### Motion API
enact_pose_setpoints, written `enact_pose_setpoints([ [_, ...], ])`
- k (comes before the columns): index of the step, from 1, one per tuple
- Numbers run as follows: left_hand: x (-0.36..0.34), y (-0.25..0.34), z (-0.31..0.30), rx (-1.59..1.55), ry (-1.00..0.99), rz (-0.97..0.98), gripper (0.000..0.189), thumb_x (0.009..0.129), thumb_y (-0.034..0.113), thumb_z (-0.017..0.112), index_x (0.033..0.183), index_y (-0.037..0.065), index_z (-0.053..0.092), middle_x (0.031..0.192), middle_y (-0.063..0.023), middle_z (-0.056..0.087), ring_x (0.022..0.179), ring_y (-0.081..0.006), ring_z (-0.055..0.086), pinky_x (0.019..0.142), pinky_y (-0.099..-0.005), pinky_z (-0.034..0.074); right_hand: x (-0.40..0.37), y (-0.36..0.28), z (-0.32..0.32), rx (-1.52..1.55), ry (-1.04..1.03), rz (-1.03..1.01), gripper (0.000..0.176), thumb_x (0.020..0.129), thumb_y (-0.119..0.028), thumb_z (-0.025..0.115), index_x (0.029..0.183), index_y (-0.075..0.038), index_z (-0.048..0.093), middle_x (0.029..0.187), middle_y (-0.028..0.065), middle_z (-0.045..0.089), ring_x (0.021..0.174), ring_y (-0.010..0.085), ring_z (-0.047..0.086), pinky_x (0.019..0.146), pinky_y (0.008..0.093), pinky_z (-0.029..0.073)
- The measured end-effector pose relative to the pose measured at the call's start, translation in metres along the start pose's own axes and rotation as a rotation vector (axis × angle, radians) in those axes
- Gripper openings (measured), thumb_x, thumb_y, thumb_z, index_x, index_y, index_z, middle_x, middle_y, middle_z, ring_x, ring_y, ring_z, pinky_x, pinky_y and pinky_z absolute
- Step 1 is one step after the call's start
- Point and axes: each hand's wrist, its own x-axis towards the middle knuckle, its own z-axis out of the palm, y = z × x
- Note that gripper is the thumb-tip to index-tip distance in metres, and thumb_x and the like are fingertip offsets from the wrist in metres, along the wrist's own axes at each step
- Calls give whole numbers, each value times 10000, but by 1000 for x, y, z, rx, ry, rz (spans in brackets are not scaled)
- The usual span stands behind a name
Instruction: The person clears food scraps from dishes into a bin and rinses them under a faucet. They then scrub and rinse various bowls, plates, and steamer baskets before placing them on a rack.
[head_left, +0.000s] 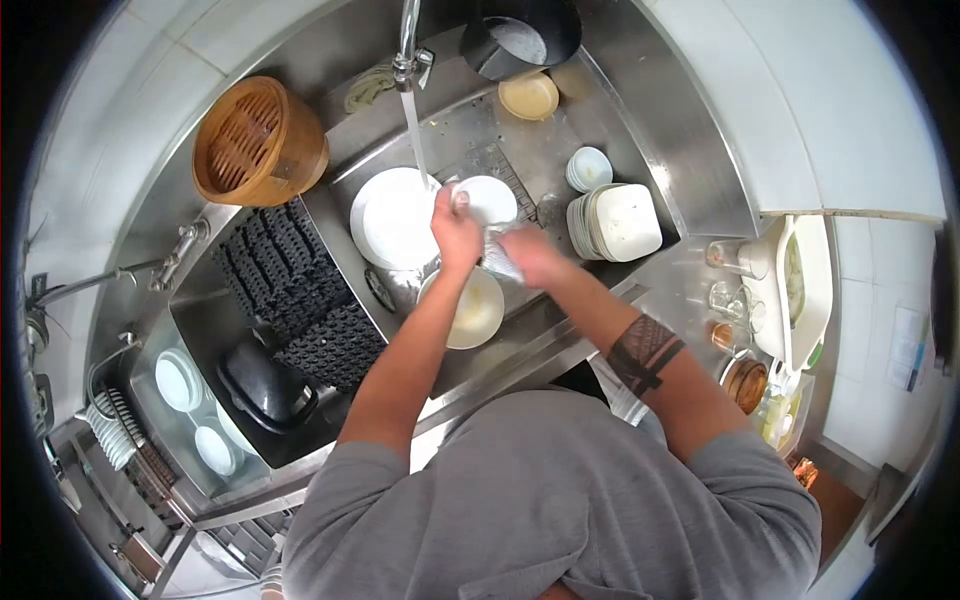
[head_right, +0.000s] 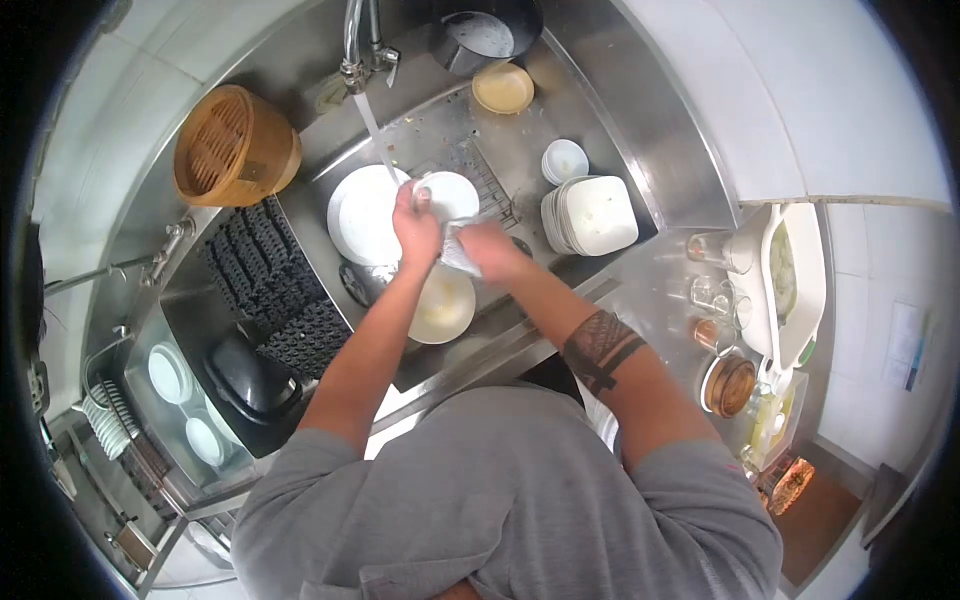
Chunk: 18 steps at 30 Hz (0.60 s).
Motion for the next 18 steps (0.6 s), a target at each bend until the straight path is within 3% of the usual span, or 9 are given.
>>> enact_pose_setpoints([
  [2, 14, -13, -3, -37, 14, 27, 247, 1018, 133, 565, 1206, -20, 614, 906, -172, 711, 841, -307, 693, 775, -409, 545, -8, -35, -8, -489, 119, -201, 402, 991, -275, 602, 1221, 53, 597, 1057, 216, 706, 945, 318, 692, 854, 423, 527],
  [4, 28, -4, -10, -598, -253, -721, 197, 1018, 152, 546, 1161, 53, 638, 926, -67, 688, 723, -184, 669, 551, -335, 537, -5, -53, -4, -440, 226, -478, 407, 1008, -293, 593, 1227, 50, 603, 1071, 183, 709, 919, 266, 687, 820, 403, 537],
  [5, 29, -11, -7, -544, -391, -765, 225, 1020, 221, 551, 1177, 80, 629, 859, -58, 663, 605, -161, 604, 438, -307, 453, -4, -62, -3, -370, 344, -751, 414, 1026, -312, 584, 1234, 46, 609, 1084, 150, 713, 894, 213, 682, 786, 383, 546],
  [8, 24, 3, -9, -690, -638, -1063, 244, 1018, 322, 554, 1141, 127, 634, 767, -30, 633, 483, -131, 530, 332, -252, 371, 12, -88, 3, 323, -8, -346, 421, 1041, -338, 570, 1270, 14, 595, 1083, 133, 709, 887, 182, 667, 807, 344, 533],
  [11, 14, -35, 3, -1162, -871, -1008, 262, 1021, 355, 546, 1103, 125, 642, 801, -32, 640, 530, -137, 566, 353, -273, 396, 45, -78, 10, 286, 20, -361, 370, 1064, -292, 523, 1268, 2, 613, 1074, 91, 697, 894, 124, 624, 799, 294, 507],
  [12, 15, -27, 7, -1160, -863, -1005, 262, 1021, 355, 546, 1103, 125, 642, 801, -32, 640, 530, -137, 566, 353, -273, 396, 51, -77, 18, 233, 102, -393, 362, 1066, -277, 511, 1260, 10, 617, 1066, 79, 696, 903, 113, 615, 797, 286, 501],
  [14, 20, -1, 15, -828, -156, -847, 254, 1032, 344, 536, 1054, 124, 662, 907, -55, 681, 721, -168, 667, 535, -331, 538, 46, -58, 40, 184, 211, -374, 372, 1048, -291, 526, 1244, 8, 629, 1067, 142, 726, 928, 233, 689, 833, 365, 513],
  [16, 37, -18, 7, -372, -131, -547, 249, 998, 322, 657, 1015, 74, 674, 890, -46, 682, 736, -132, 631, 617, -329, 508, 50, -28, 57, 49, 363, -628, 299, 1047, -182, 516, 1250, 0, 638, 1075, 95, 704, 965, 169, 634, 907, 309, 491],
  [18, 55, -6, -4, -313, -78, -650, 249, 991, 330, 683, 975, 83, 662, 766, -2, 627, 667, -122, 580, 609, -306, 479, 26, -40, 50, -151, 460, -548, 264, 1027, -161, 544, 1211, -9, 658, 1072, 135, 712, 968, 216, 652, 914, 343, 500],
])
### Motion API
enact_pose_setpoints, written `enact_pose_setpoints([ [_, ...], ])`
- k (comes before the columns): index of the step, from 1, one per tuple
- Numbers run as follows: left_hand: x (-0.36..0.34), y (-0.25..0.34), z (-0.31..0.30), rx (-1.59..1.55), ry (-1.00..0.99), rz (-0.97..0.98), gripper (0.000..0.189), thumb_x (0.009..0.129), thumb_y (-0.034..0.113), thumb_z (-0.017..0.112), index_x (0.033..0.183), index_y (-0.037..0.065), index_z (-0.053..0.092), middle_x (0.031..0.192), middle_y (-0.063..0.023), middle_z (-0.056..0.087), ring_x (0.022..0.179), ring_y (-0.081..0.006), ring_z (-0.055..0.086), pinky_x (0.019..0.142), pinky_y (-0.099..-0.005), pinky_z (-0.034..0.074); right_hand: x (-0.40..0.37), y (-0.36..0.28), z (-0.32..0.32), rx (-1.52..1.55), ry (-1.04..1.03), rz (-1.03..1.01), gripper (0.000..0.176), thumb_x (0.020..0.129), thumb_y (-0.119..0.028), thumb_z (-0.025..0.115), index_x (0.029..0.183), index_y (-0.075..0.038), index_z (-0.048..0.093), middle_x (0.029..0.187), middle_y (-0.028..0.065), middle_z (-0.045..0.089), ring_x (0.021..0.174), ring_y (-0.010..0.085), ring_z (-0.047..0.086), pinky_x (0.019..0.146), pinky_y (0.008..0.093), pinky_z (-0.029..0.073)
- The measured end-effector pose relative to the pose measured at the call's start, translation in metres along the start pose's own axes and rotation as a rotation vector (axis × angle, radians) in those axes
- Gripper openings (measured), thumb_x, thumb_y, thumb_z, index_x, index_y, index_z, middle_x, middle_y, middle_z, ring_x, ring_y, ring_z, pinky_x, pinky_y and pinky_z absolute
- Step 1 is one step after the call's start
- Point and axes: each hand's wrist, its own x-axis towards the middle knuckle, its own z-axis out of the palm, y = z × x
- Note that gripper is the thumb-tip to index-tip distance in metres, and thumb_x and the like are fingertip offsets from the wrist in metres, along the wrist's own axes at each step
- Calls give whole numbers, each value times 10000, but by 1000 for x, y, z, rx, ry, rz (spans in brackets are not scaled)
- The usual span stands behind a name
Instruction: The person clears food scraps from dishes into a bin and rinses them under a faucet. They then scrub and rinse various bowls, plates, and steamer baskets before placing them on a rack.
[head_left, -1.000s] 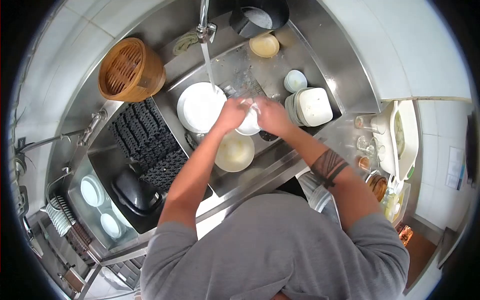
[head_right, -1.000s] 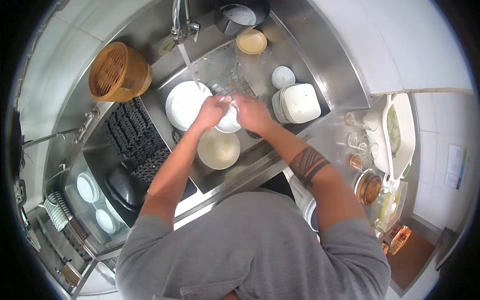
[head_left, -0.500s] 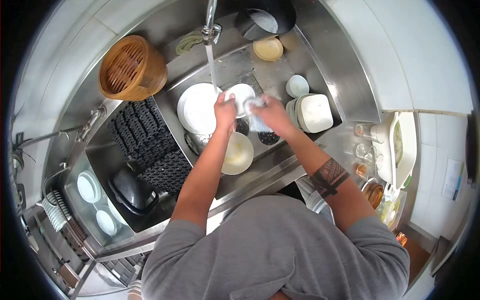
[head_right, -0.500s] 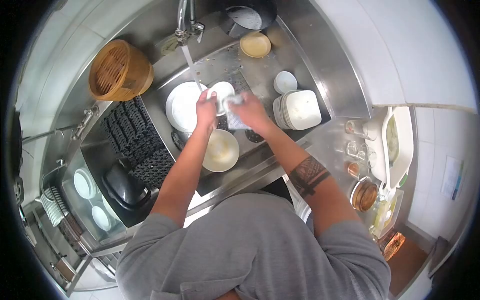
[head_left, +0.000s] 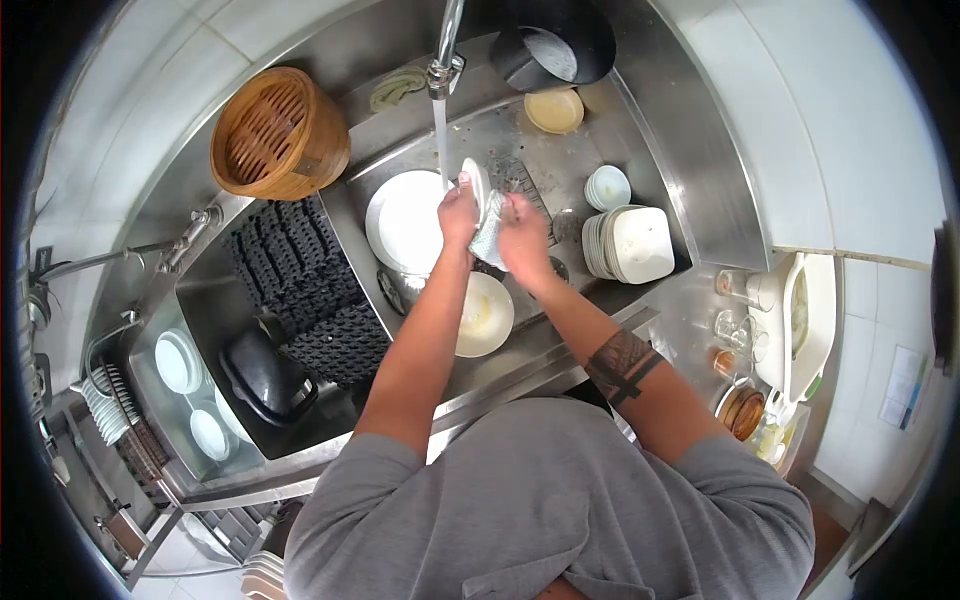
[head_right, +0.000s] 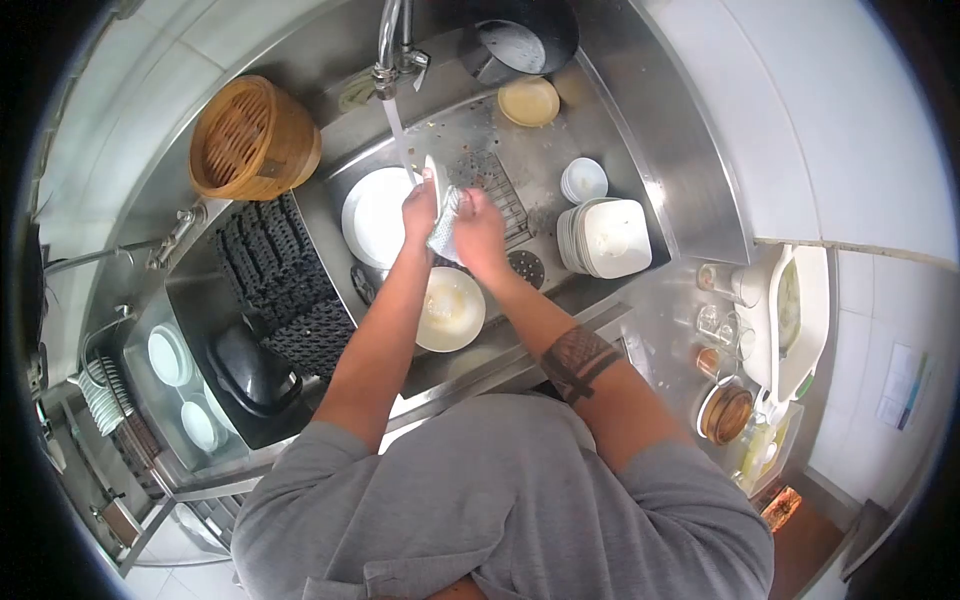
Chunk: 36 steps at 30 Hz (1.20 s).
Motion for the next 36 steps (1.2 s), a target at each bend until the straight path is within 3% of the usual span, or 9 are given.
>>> enact_pose_setpoints([
  [8, 51, 9, -27, -529, -232, -13, 318, 985, 115, 654, 1288, 55, 575, 1042, -92, 680, 857, -200, 673, 732, -366, 573, 165, -159, -88, -423, 540, -1068, 227, 942, -242, 668, 1061, -55, 716, 1016, 155, 721, 968, 288, 693, 883, 388, 527],
  [11, 74, 27, -22, -13, 60, -60, 399, 925, 19, 657, 1315, -3, 574, 1052, -94, 690, 852, -183, 664, 735, -342, 551, 187, -177, -89, -567, 450, -827, 483, 836, -236, 700, 1304, -119, 670, 1474, 243, 513, 1345, 385, 496, 1138, 448, 377],
  [13, 73, 43, -22, -16, 2, 51, 393, 911, 8, 655, 1297, -15, 584, 1045, -96, 693, 859, -177, 666, 741, -335, 545, 169, -162, -55, -382, 268, -829, 212, 906, -223, 673, 1039, -65, 723, 999, 169, 718, 948, 316, 695, 851, 404, 538],
  [17, 95, 40, -32, -66, -116, 187, 361, 921, 69, 645, 1276, 9, 607, 1037, -96, 699, 869, -172, 672, 730, -304, 532, 109, -90, 44, -232, -324, -377, 164, 841, -154, 676, 941, -50, 755, 909, 137, 743, 821, 283, 713, 769, 383, 554],
  [23, 100, 32, -89, -563, -761, -290, 349, 996, 204, 578, 1312, 63, 539, 1035, -105, 645, 738, -168, 641, 551, -322, 540, 107, -104, 75, -821, -333, -840, 257, 856, -308, 721, 1006, -107, 775, 912, 108, 766, 827, 261, 724, 753, 369, 558],
  [25, 98, 41, -106, -641, -847, -372, 341, 1002, 185, 534, 1314, 48, 531, 1036, -132, 633, 724, -177, 640, 560, -323, 557, 115, -140, 54, -765, -1049, -320, 307, 841, -336, 765, 1012, -82, 765, 946, 101, 760, 826, 236, 719, 759, 370, 557],
  [28, 72, 69, -98, -869, -1175, -487, 388, 1020, 192, 409, 1346, 0, 499, 1140, -230, 614, 838, -272, 687, 738, -426, 629, 124, -117, 34, -419, -1006, -468, 321, 824, -342, 805, 1008, -82, 762, 916, 102, 751, 801, 217, 712, 748, 365, 557],
  [31, 12, 116, -59, -425, -642, -260, 472, 1038, 300, 365, 1382, 8, 502, 1311, -230, 613, 1152, -414, 636, 1016, -606, 507, 103, -111, 29, -218, -638, -234, 353, 806, -315, 833, 963, -9, 752, 821, 119, 741, 743, 201, 709, 675, 372, 563],
  [36, 75, 123, -7, 251, -530, -27, 342, 1060, 189, 374, 1240, 13, 606, 1160, -145, 695, 1004, -268, 683, 910, -403, 559, 74, -60, 12, 84, 5, 28, 409, 709, -256, 810, 939, 73, 733, 815, 194, 729, 730, 270, 718, 649, 411, 574],
])
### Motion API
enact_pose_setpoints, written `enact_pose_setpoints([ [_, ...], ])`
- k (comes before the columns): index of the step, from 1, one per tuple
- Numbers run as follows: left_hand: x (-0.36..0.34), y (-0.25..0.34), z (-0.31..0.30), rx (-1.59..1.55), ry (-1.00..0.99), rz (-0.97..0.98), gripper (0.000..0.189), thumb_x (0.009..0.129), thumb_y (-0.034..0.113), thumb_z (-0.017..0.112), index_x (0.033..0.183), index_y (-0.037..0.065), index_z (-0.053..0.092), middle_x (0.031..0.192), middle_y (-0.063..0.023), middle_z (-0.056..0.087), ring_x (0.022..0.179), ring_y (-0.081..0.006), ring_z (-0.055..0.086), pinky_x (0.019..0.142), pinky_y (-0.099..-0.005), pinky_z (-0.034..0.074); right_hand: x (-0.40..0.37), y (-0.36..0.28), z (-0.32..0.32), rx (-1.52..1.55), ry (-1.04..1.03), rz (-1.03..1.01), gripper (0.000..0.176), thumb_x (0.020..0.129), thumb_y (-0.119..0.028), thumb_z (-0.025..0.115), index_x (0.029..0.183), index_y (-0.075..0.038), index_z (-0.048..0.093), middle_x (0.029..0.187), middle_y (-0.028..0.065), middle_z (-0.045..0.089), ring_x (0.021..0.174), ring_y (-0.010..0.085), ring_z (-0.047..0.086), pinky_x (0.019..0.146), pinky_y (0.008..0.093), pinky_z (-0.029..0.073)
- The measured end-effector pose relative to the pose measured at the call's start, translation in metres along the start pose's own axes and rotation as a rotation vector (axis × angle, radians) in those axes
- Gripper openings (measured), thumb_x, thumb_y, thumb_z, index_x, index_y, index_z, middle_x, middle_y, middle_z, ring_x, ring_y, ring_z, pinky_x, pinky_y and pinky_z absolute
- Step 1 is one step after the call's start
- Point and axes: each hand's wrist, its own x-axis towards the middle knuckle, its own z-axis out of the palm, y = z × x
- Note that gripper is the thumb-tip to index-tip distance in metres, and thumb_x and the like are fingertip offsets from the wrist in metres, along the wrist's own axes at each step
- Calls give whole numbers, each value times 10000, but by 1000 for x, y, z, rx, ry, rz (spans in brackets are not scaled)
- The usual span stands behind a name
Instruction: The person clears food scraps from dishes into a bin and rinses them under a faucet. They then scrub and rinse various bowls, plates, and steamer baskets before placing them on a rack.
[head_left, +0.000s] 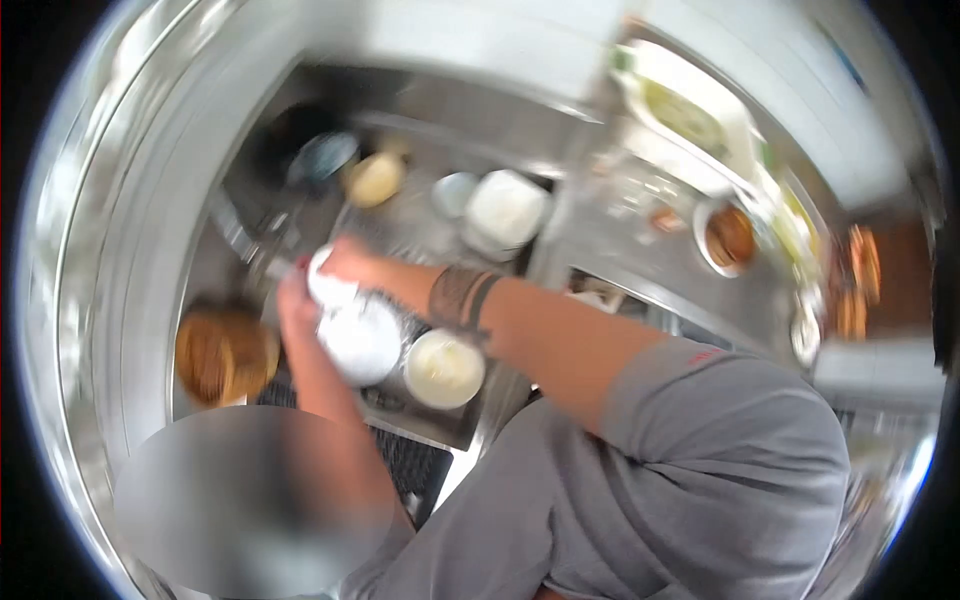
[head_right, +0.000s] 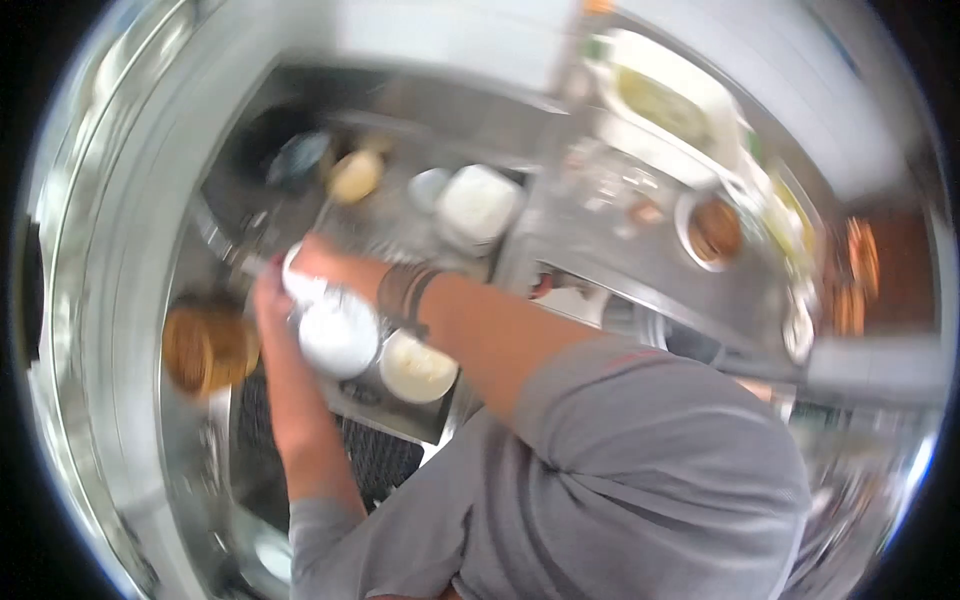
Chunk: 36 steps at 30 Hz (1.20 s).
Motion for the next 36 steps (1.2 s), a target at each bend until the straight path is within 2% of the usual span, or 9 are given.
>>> enact_pose_setpoints([
  [3, 14, 9, -6, 418, 231, 372, 205, 1006, 128, 545, 1155, 34, 650, 998, -98, 709, 826, -188, 657, 719, -333, 546, -48, 5, -75, -348, -7, -149, 461, 749, -196, 741, 1132, 43, 652, 1094, 270, 692, 1069, 407, 665, 926, 485, 523],
  [8, -6, 8, -19, 1435, 421, 559, 443, 969, 358, 591, 1053, -70, 665, 1013, -301, 688, 886, -422, 687, 812, -515, 529, -188, 19, -293, -385, 39, -338, 342, 802, -221, 736, 1093, -62, 654, 983, 206, 698, 964, 381, 678, 844, 472, 520],
  [10, 17, -11, -55, 1379, 111, 348, 425, 968, 360, 596, 988, -53, 697, 944, -280, 711, 869, -418, 695, 806, -499, 538, -252, 34, -377, -433, 206, -354, 310, 857, -263, 727, 1107, -88, 671, 987, 158, 707, 981, 368, 675, 857, 470, 518],
  [12, 27, -32, -78, 1920, -562, 1099, 401, 966, 341, 616, 947, -50, 700, 801, -240, 699, 775, -319, 701, 758, -453, 546, -316, 68, -458, -571, 510, -298, 380, 853, -283, 762, 1175, -96, 681, 1117, 115, 699, 1089, 340, 639, 954, 460, 501],
  [14, -30, -44, -5, 1427, -255, -80, 337, 967, 283, 619, 931, -41, 703, 747, -177, 691, 719, -227, 678, 714, -402, 540, -382, 98, -541, -681, 771, -367, 322, 822, -212, 792, 1103, -75, 717, 1108, 133, 675, 1096, 345, 616, 963, 440, 501],
  [21, -161, -83, 274, 1484, -395, 529, 288, 986, 238, 641, 1053, -38, 692, 816, -112, 715, 774, -175, 677, 705, -336, 542, -542, 255, -812, -1008, 1450, -5, 330, 783, -94, 709, 1112, -74, 703, 1056, 199, 696, 1035, 382, 636, 935, 473, 502],
  [28, -291, -219, 562, 930, -813, 66, 303, 1024, 230, 636, 1190, -24, 640, 867, -75, 684, 788, -132, 670, 734, -282, 555, -610, 367, -988, -1249, 1371, 404, 277, 816, -132, 609, 1073, -91, 703, 980, 204, 702, 1011, 394, 652, 875, 506, 511],
  [33, -322, -306, 714, 741, -578, -263, 614, 974, 322, 698, 1380, -48, 423, 897, -174, 695, 678, -236, 719, 589, -338, 601, -612, 414, -1028, -1103, 1197, 697, 294, 864, -178, 612, 1112, -62, 720, 1069, 218, 713, 1060, 389, 653, 919, 478, 491],
  [36, -306, -337, 753, 671, -497, -274, 597, 968, 217, 662, 1409, -52, 361, 916, -208, 693, 693, -264, 733, 589, -353, 618, -597, 406, -994, -1090, 1448, 129, 316, 890, -233, 627, 1117, -34, 720, 1064, 211, 715, 1049, 376, 660, 933, 472, 480],
])
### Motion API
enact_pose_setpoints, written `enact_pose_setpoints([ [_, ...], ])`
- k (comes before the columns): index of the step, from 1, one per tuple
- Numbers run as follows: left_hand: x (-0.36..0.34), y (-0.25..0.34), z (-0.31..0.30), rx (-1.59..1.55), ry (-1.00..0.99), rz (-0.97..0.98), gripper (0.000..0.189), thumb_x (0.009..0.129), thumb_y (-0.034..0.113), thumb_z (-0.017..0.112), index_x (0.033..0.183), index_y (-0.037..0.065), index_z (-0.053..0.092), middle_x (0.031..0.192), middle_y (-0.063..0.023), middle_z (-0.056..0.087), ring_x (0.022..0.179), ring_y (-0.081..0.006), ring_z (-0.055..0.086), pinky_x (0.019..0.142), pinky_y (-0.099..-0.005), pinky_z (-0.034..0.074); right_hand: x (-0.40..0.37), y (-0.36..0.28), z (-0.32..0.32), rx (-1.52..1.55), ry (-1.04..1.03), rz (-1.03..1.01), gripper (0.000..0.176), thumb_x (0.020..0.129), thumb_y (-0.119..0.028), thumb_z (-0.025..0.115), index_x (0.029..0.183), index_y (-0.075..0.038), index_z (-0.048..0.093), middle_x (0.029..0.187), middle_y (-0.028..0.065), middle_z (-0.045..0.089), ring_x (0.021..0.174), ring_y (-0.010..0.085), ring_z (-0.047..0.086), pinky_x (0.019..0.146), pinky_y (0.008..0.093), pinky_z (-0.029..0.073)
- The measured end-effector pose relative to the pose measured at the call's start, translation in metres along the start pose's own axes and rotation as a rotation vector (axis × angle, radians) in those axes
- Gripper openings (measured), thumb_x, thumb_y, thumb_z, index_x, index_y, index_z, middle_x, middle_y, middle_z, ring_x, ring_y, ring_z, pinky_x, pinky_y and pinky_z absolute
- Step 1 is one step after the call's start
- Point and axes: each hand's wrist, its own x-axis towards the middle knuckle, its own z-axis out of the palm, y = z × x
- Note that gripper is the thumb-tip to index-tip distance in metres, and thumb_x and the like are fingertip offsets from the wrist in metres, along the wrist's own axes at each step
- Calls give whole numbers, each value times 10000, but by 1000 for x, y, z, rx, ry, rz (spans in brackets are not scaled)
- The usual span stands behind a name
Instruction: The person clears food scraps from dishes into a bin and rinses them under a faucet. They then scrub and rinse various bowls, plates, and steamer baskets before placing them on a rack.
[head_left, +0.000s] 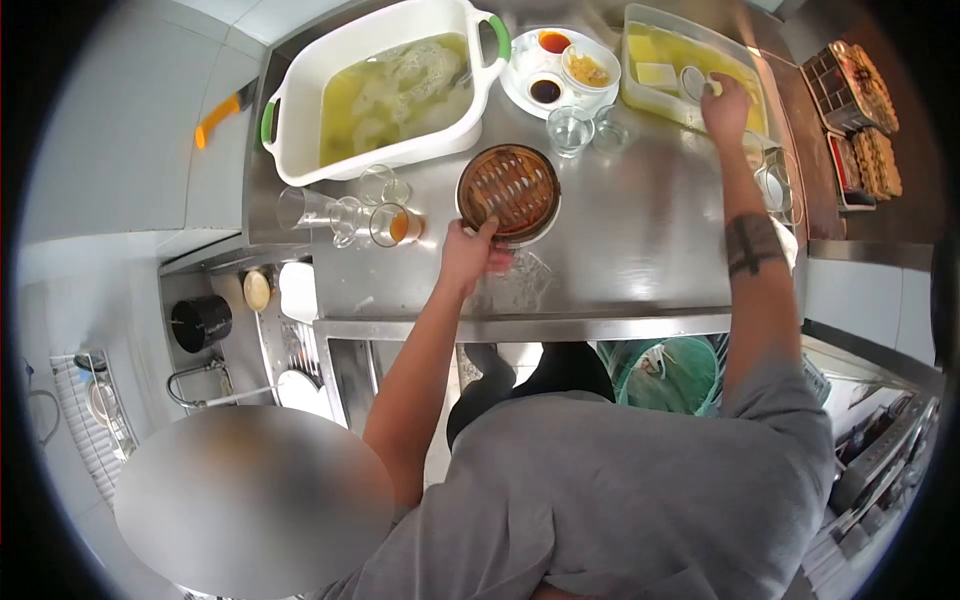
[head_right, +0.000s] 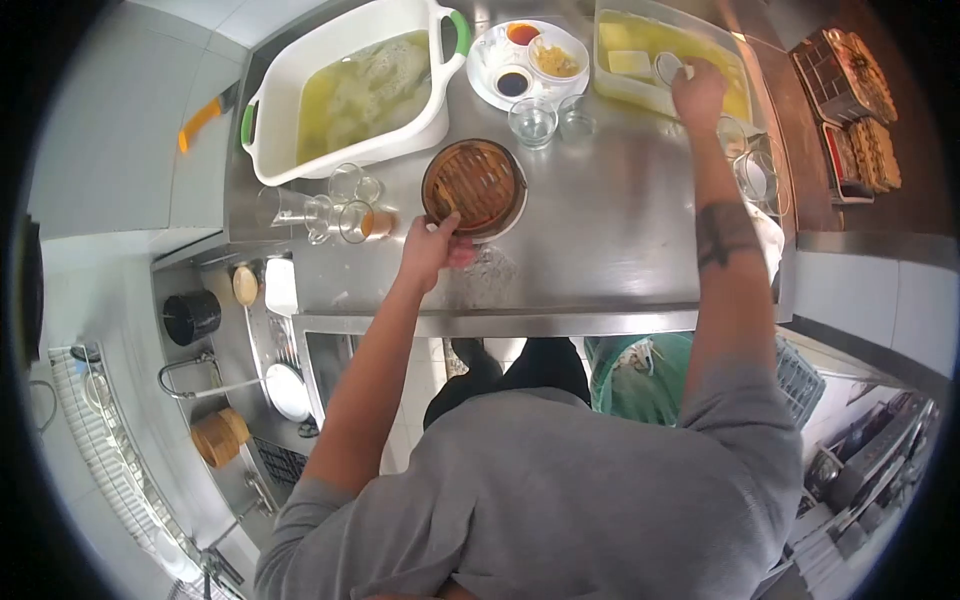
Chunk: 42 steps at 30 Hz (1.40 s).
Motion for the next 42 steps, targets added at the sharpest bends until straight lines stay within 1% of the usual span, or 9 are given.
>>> enact_pose_setpoints([
  [5, -13, -4, 2, 152, 92, 198, 598, 939, 53, 564, 1464, -57, 299, 990, -261, 692, 748, -284, 749, 609, -358, 642, -112, -136, -65, 750, -572, 231, 285, 948, -242, 664, 1197, -111, 709, 1073, 123, 740, 898, 230, 720, 810, 368, 556],
  [11, -40, -28, -41, 330, 217, 790, 574, 972, 72, 606, 1507, 40, 398, 1152, -151, 688, 975, -209, 700, 840, -334, 572, -163, -266, -119, 1691, -1036, 673, 710, 844, -72, 745, 1469, 16, 420, 1357, 125, 583, 1277, 226, 535, 1109, 386, 402],
  [17, -122, -12, -151, -1066, -251, 443, 834, 969, 734, 397, 1527, 114, 370, 1419, -199, 524, 1270, -344, 568, 1063, -529, 477, -107, -411, -212, 1715, -885, 245, 546, 788, -33, 788, 1267, -4, 526, 1273, 110, 609, 1241, 242, 553, 1068, 411, 430],
  [19, -140, -23, -187, -1186, -175, 508, 862, 961, 758, 362, 1522, 105, 366, 1415, -204, 526, 1269, -351, 567, 1079, -547, 458, -110, -475, -238, 1314, -285, -349, 534, 769, -109, 852, 1187, -12, 534, 1149, 102, 615, 1179, 281, 558, 1027, 447, 429],
  [22, -162, -35, -250, -1384, -109, 616, 812, 986, 707, 404, 1488, 69, 409, 1390, -200, 552, 1270, -360, 564, 1107, -543, 435, -156, -572, -232, 1123, -106, -792, 548, 748, -210, 881, 1142, -22, 548, 1050, 104, 579, 1080, 327, 540, 967, 484, 405],
  [24, -175, -45, -286, -1523, -326, 844, 707, 1003, 604, 469, 1444, 51, 473, 1378, -184, 574, 1278, -364, 556, 1120, -520, 428, -212, -632, -207, 1176, -522, -1048, 447, 703, -237, 860, 1026, -65, 602, 1059, 110, 564, 1035, 347, 511, 918, 527, 388],
  [32, -202, -179, -494, -1440, 272, 640, 649, 1018, 541, 514, 1438, 49, 459, 1480, -160, 494, 1313, -330, 524, 1057, -537, 465, -298, -820, -232, 1207, -351, -1211, 557, 735, -213, 885, 1137, -43, 538, 1055, 106, 573, 998, 300, 540, 893, 477, 419],
  [39, -268, -254, -631, 87, 1070, -26, 321, 890, 119, 589, 1170, -12, 676, 1293, -313, 599, 1186, -378, 620, 953, -491, 520, -385, -1007, -260, 1767, -1721, 119, 545, 860, 17, 674, 1345, -19, 428, 1192, 102, 582, 1103, 194, 597, 926, 359, 518],
  [42, -281, -300, -666, -131, 1658, 559, 418, 907, 30, 543, 1317, -15, 610, 1268, -304, 622, 1210, -390, 609, 1036, -446, 468, -429, -1104, -272, 1780, -2031, 235, 305, 938, -152, 612, 1208, -16, 570, 1128, 100, 607, 1056, 209, 607, 838, 417, 539],
])
